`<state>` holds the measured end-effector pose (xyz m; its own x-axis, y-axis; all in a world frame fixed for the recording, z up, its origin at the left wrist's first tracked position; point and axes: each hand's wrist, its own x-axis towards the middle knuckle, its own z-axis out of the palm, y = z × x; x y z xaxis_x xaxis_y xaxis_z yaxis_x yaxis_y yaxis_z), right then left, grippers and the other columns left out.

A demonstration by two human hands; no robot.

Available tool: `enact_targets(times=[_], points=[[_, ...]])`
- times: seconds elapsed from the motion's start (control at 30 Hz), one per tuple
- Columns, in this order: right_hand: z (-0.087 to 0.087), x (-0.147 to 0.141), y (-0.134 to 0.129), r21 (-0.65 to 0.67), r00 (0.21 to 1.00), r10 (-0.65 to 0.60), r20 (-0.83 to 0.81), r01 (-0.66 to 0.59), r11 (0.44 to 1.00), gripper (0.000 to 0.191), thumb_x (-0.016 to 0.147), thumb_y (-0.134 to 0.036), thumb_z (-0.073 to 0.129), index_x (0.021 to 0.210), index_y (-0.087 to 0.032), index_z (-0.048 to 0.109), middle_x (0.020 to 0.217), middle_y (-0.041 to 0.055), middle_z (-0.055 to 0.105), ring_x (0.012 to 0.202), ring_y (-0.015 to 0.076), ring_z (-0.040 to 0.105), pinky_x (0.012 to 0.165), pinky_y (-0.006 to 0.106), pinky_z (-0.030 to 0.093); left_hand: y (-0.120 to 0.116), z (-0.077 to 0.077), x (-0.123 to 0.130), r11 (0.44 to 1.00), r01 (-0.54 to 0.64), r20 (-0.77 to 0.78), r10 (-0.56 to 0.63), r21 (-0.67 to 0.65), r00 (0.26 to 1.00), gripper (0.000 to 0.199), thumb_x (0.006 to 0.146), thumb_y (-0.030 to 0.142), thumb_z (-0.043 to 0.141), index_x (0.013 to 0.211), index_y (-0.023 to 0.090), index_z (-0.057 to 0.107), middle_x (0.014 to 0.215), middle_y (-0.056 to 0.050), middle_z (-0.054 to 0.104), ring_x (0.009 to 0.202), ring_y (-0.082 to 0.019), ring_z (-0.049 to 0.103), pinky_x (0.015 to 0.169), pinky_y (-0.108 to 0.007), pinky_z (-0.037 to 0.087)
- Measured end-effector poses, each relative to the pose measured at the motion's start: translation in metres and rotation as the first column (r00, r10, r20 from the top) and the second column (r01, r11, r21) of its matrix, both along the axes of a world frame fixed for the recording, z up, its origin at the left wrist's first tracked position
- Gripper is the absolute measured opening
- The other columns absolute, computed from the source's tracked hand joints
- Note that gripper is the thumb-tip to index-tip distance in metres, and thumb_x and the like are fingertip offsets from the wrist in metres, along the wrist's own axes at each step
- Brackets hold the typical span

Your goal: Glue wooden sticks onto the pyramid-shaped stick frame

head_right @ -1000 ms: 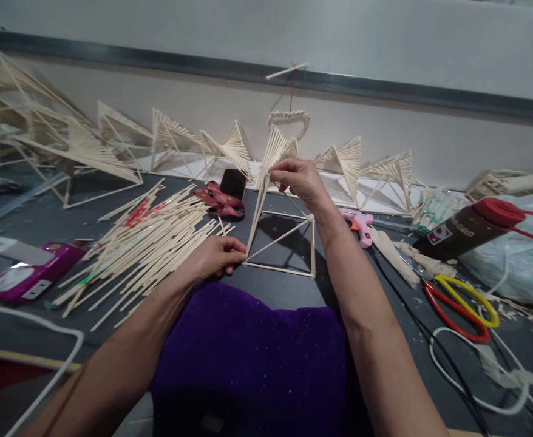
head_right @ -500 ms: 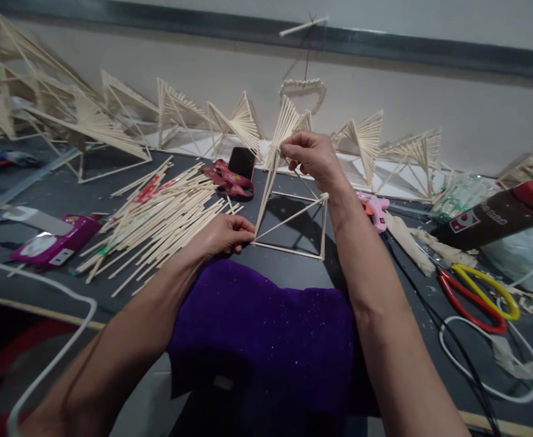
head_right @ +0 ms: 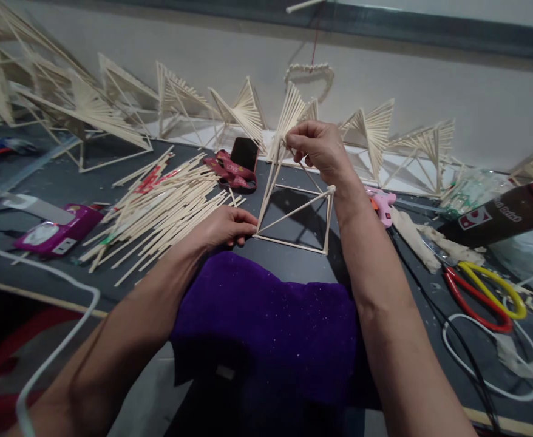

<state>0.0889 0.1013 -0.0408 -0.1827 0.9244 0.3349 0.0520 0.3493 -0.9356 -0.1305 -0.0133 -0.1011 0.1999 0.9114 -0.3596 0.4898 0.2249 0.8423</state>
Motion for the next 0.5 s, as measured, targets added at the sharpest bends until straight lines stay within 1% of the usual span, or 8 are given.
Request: enact_targets(times=[0.23,0.5], points=[[-0.0011,-0.0014,0.0004,-0.026,0.999,0.015,-0.047,-0.016,1.0,0.009,0.069,-0.021,0.073,0.073,-0.016,0.066,0.065,-0.0007,0.064,0.047,0.0043,0.052,0.037,0.016,0.027,0.0015,-0.0049,-0.0013,1.0,0.02,-0.002,-0.02,0.014,1.0,0.016,0.073,0.023,0.067,0.087,0.014,0.069,0.064,0.0,0.061,0.046,-0.007,0.052,0.039,-0.02,0.031],[-0.0026,-0.0019,0.0,-0.049,0.996,0.04,-0.074,-0.044,0.998,0.018,0.066,-0.028,0.077,0.076,-0.016,0.068,0.068,-0.0007,0.066,0.046,0.0044,0.053,0.037,0.016,0.027,-0.0003,0.0006,0.0009,1.0,0.022,-0.003,-0.022,0.005,1.0,0.016,0.074,0.022,0.063,0.086,0.013,0.068,0.064,0.001,0.059,0.045,-0.007,0.052,0.039,-0.02,0.03]])
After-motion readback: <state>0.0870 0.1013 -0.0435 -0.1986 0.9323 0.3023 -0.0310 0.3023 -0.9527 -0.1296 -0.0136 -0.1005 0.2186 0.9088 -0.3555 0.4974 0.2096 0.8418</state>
